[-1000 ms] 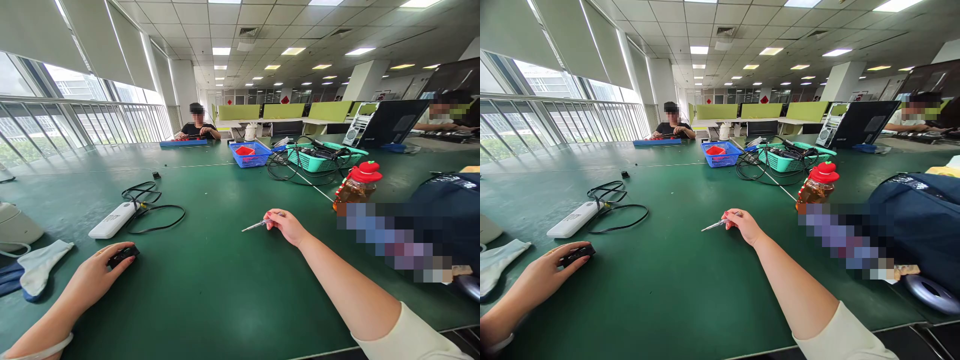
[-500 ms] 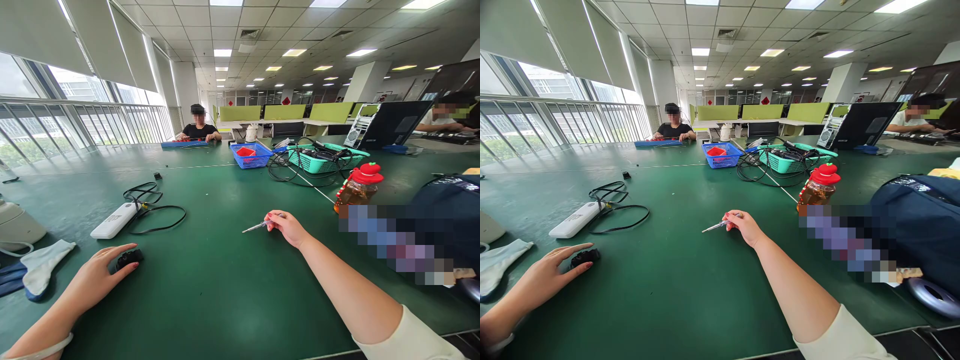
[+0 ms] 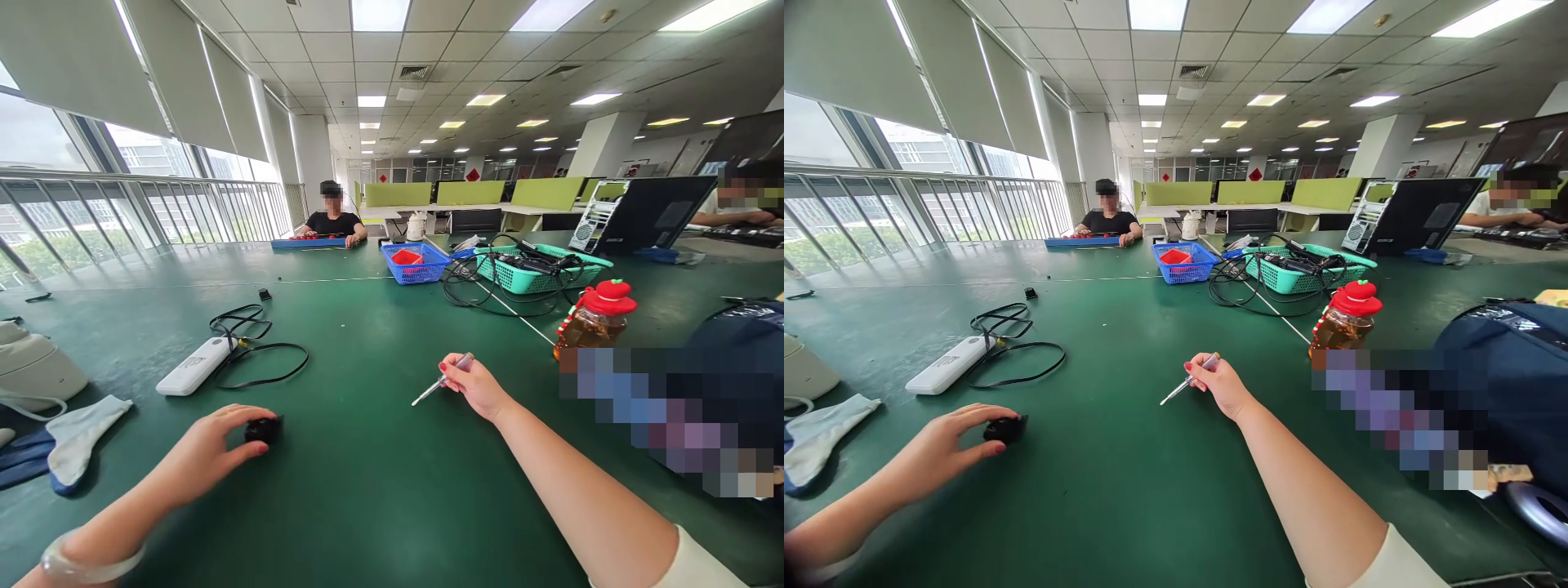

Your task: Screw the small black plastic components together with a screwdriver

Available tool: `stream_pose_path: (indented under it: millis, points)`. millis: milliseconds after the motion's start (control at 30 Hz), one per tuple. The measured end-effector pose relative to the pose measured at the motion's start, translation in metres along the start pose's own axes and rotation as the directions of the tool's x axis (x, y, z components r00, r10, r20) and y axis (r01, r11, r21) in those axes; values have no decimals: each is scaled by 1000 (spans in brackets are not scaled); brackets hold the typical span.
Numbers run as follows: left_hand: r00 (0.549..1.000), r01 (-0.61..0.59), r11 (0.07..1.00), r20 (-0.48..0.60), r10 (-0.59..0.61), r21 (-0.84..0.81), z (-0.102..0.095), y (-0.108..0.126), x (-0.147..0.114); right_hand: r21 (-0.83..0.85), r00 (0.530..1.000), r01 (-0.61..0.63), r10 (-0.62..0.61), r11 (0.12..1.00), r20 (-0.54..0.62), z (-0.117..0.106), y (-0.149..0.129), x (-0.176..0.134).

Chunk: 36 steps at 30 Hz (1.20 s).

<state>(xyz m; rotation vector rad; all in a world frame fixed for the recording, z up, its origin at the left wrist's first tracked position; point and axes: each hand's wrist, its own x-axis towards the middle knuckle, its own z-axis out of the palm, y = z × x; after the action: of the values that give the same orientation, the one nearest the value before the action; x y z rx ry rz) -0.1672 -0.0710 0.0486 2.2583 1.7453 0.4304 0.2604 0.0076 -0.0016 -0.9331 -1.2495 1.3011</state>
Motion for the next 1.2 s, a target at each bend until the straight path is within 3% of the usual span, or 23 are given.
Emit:
stream_pose_path:
  millis: [133, 267, 400, 533, 667, 767, 1033, 1200]
  points:
    - [971, -188, 982, 145, 188, -18, 20, 65, 26, 93, 994, 16, -6, 996, -106, 15, 0, 0]
    - [945, -312, 950, 111, 306, 34, 49, 114, 70, 103, 998, -10, 16, 995, -60, 29, -1, -5]
    - [935, -355, 928, 40, 353, 113, 70, 137, 109, 104, 998, 29, -23, 994, -61, 32, -1, -8]
    - [946, -322, 943, -1, 323, 81, 83, 136, 123, 70, 990, 119, -113, 990, -82, 35, 2, -9]
    - [953, -302, 952, -3, 302, -53, 94, 121, 126, -163, 968, 238, -247, 957, -36, 44, 2, -16]
    - [967, -247, 956, 16, 252, -159, 99, 113, 128, -330, 912, 409, -398, 851, 103, 54, -2, -25]
    - [978, -200, 958, 21, 208, -206, 101, 113, 131, -445, 741, 669, -494, 595, 454, 56, -8, -34]
    - [955, -289, 932, -8, 295, -220, 102, 113, 131, -538, 727, 686, -487, 490, 484, 53, -10, -34]
